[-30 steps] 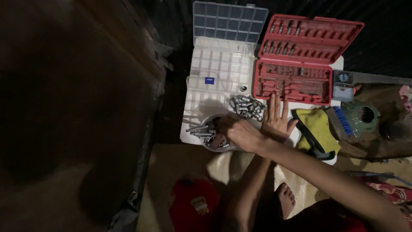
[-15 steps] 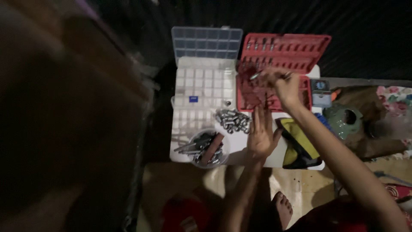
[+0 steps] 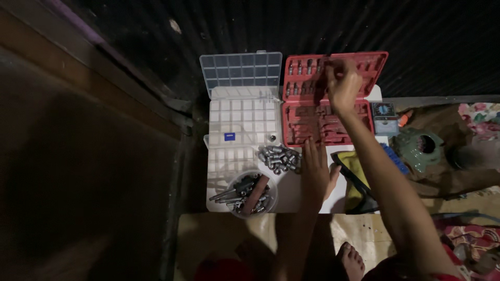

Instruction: The person picks up metal socket heads and connectors by hand, placing the socket heads into designated slots in a red plastic tool case and sorting other small parts into a transparent bin on a small table.

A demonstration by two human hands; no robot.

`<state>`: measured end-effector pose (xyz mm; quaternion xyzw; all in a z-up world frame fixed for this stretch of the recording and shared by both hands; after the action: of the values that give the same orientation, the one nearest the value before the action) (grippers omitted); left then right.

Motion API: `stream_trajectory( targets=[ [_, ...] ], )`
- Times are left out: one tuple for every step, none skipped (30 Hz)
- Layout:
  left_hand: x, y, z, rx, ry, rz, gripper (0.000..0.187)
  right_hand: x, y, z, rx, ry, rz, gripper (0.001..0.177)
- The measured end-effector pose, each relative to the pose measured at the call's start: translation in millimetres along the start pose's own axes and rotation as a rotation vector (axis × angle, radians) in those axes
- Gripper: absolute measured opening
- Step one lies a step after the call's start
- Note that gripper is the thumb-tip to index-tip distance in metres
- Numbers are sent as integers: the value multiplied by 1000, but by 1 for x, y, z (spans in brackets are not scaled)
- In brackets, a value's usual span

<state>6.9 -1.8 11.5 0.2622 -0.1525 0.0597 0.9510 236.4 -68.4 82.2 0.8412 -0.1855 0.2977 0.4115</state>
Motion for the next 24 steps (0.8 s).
stream_trajectory(
  targets=[
    [1,1,0,2,0,1,86,-3,-1,-1,2,0,0,11],
    [0,2,1,7,-13,8,86,-7,-3,1,18,-41,18,12],
    [0,3,2,12,-26,15,87,-12,-5,4,34,-83,37,14],
    [0,4,2,12,-25,14,87,-15,-11,8,33,-84,36,14],
    [0,4,2,20,-28,9,86,-18,-17,12,56,-135,63,14],
    [0,5,2,29,-31,3,84,-21,-22,17,80,-187,90,15],
    [0,6,4,30,-30,3,84,-24,-25,22,81,-188,89,15],
    [0,8,5,41,-31,-2,85,-26,-28,26,174,-303,59,12],
    [0,9,7,52,-33,-6,85,-27,-31,29,267,-417,27,12],
    [-1,10,8,52,-30,-7,85,-28,-30,31,267,-418,25,12],
    [0,11,8,32,-31,-2,84,-28,-30,32,250,-392,39,12],
    [1,12,8,10,-33,4,82,-27,-28,32,233,-364,55,12],
    [2,12,8,10,-32,4,82,-26,-26,31,233,-364,53,12],
    [1,12,7,4,-29,-5,82,-25,-23,31,243,-369,17,10],
    [1,12,6,-3,-26,-14,82,-25,-21,29,253,-375,-20,9],
    [0,10,5,-4,-23,-14,82,-24,-21,28,252,-375,-23,9],
    [1,9,4,-11,-26,-6,82,-22,-22,27,272,-431,-33,10],
    [0,7,3,-17,-30,0,83,-21,-23,27,292,-487,-42,11],
    [-1,6,2,-18,-28,0,83,-20,-23,27,291,-487,-44,11],
    [-2,5,1,-1,-31,2,81,-19,-24,26,335,-519,-25,11],
    [-2,5,0,15,-33,5,80,-18,-25,26,378,-550,-7,11],
    [-1,5,0,19,-33,8,80,-17,-25,25,383,-548,-8,11],
    [-1,5,0,18,-46,22,81,-16,-25,25,403,-584,-29,11],
    [-3,4,0,14,-55,36,83,-17,-25,26,421,-621,-53,11]
  ],
)
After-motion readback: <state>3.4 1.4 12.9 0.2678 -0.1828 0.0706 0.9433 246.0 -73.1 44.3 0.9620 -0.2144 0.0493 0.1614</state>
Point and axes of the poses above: each hand's wrist, its own x-axis towards the middle knuckle, its own y-axis out of the back of the hand, z = x × y, the point moved 1 cm from there along x, towards the middle knuckle, and after that the axes turned 14 degrees about -x, right-handed, at the moved point
